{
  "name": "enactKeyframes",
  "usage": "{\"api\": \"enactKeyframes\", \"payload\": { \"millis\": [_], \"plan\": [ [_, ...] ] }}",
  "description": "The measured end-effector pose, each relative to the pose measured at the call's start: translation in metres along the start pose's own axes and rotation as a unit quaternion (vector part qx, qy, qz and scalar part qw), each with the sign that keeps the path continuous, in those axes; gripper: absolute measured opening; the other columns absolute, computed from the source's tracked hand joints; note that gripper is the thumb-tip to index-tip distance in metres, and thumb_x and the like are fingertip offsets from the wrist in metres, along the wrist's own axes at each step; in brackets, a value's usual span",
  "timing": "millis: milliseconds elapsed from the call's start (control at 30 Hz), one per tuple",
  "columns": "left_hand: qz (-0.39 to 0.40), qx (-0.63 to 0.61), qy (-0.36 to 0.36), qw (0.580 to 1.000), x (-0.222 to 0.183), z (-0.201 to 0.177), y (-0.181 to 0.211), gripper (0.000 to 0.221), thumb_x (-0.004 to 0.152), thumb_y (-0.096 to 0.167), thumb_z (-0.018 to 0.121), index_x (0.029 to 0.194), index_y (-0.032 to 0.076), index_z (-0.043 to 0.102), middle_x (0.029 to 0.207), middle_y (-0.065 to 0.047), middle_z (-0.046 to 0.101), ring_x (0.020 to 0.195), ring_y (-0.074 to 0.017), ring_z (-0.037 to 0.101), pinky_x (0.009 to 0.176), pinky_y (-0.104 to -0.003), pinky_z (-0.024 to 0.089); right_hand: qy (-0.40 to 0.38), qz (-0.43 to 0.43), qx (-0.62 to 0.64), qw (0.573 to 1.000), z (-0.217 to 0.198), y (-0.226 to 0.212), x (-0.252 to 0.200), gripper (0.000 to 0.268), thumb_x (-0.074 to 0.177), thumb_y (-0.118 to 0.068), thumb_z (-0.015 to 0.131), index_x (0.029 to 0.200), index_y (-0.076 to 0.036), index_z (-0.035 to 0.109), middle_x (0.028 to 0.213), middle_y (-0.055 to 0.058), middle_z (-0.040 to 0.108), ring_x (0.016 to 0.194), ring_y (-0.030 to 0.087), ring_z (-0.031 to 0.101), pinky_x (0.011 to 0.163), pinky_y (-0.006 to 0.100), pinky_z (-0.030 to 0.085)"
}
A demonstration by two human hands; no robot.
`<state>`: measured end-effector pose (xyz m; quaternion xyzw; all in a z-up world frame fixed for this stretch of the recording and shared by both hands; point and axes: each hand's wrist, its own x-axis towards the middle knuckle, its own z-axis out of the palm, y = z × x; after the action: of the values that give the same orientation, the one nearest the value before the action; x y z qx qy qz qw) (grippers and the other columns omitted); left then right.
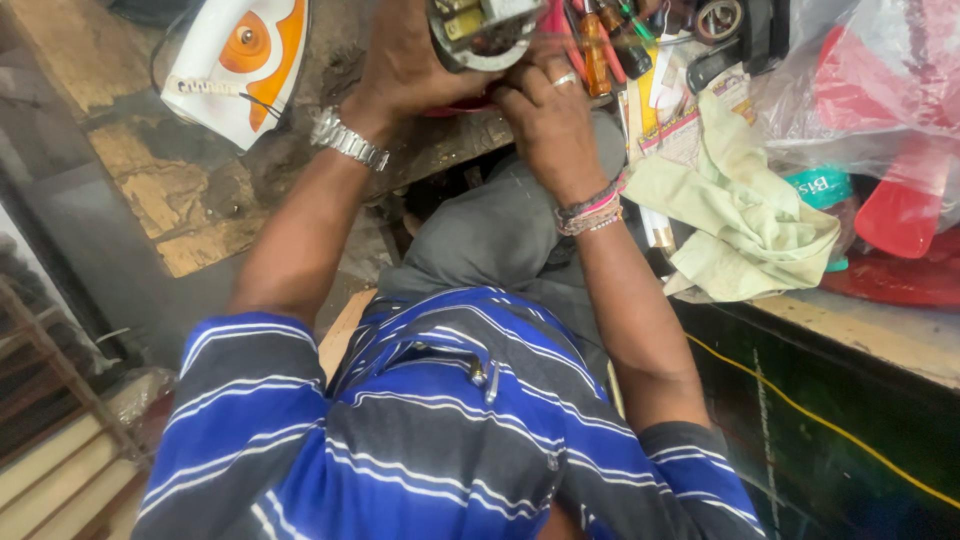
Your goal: The person disassembles a small electric motor, removes the rotor, and uses pliers and a screwdriver to adjust internal components and wires. The person then reassembles the motor housing and continues to adjust the wiring.
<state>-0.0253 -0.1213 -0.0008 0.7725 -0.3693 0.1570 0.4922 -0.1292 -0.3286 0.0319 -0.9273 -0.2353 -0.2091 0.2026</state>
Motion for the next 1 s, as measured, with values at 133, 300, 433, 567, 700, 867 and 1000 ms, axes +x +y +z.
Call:
{"api": "enactKeyframes", "payload": {
  "millis": [133,300,433,567,700,867,1000],
  "plan": [
    [0.008,0.055,0.000,0.998,-0.002,-0.007,0.005,0.092,0.078,0.037,0.105,0.139,0.007,0.042,0.123,-0.017,0.061,0.110,-0.0377,0.064,0.094,-0.047,0.051,0.044,-0.028,-0.008,0.999,-0.012,-0.001,-0.019,0.022,0.086,-0.007,0.079,0.107,-0.009,0.072,0.125,0.011,0.066,0.127,0.033,0.057,0.103,0.047,0.048],
    [0.002,0.138,0.060,0.989,-0.025,0.004,0.003,0.136,0.074,0.043,0.109,0.160,0.005,0.012,0.144,-0.027,0.044,0.127,-0.0460,0.053,0.106,-0.051,0.048,0.144,0.145,-0.017,0.979,-0.012,0.016,-0.061,0.026,0.095,-0.002,0.077,0.118,-0.007,0.069,0.121,0.011,0.066,0.116,0.034,0.063,0.101,0.046,0.051],
    [-0.062,0.037,0.041,0.997,-0.032,0.012,-0.005,0.123,0.073,0.038,0.103,0.156,0.009,0.017,0.144,-0.019,0.052,0.126,-0.0399,0.061,0.108,-0.048,0.051,0.099,0.275,-0.045,0.955,0.008,0.073,-0.065,0.034,0.092,-0.016,0.082,0.120,-0.005,0.065,0.112,0.017,0.068,0.104,0.040,0.065,0.089,0.049,0.050],
    [-0.054,0.103,0.070,0.991,-0.034,0.016,-0.003,0.132,0.073,0.046,0.104,0.160,0.004,0.013,0.154,-0.022,0.047,0.137,-0.0454,0.051,0.122,-0.050,0.036,0.013,0.284,-0.093,0.954,0.035,0.107,-0.064,0.054,0.077,-0.032,0.090,0.111,0.001,0.063,0.102,0.023,0.067,0.090,0.045,0.063,0.074,0.053,0.048],
    [-0.110,0.071,0.053,0.990,-0.039,0.020,0.007,0.125,0.080,0.050,0.101,0.162,0.006,0.018,0.148,-0.007,0.062,0.138,-0.0283,0.062,0.136,-0.057,0.020,0.100,0.254,-0.073,0.959,0.045,0.117,-0.065,0.031,0.091,-0.013,0.079,0.117,-0.004,0.064,0.106,0.018,0.066,0.098,0.040,0.064,0.085,0.050,0.051],
    [-0.083,0.107,0.082,0.987,-0.037,0.023,0.016,0.115,0.083,0.050,0.104,0.158,0.008,0.028,0.149,-0.013,0.057,0.141,-0.0346,0.054,0.132,-0.056,0.019,0.182,0.224,0.032,0.957,-0.011,0.126,-0.069,0.028,0.087,-0.004,0.076,0.115,-0.004,0.069,0.107,0.016,0.072,0.105,0.037,0.068,0.094,0.047,0.056],
    [-0.097,0.089,0.084,0.988,-0.034,0.019,0.018,0.111,0.082,0.051,0.103,0.156,0.007,0.034,0.148,-0.015,0.056,0.140,-0.0401,0.051,0.130,-0.054,0.026,0.113,0.188,0.033,0.975,-0.027,0.127,-0.057,0.031,0.091,-0.008,0.082,0.119,-0.003,0.070,0.108,0.018,0.071,0.104,0.039,0.067,0.092,0.047,0.053]
  ]
}}
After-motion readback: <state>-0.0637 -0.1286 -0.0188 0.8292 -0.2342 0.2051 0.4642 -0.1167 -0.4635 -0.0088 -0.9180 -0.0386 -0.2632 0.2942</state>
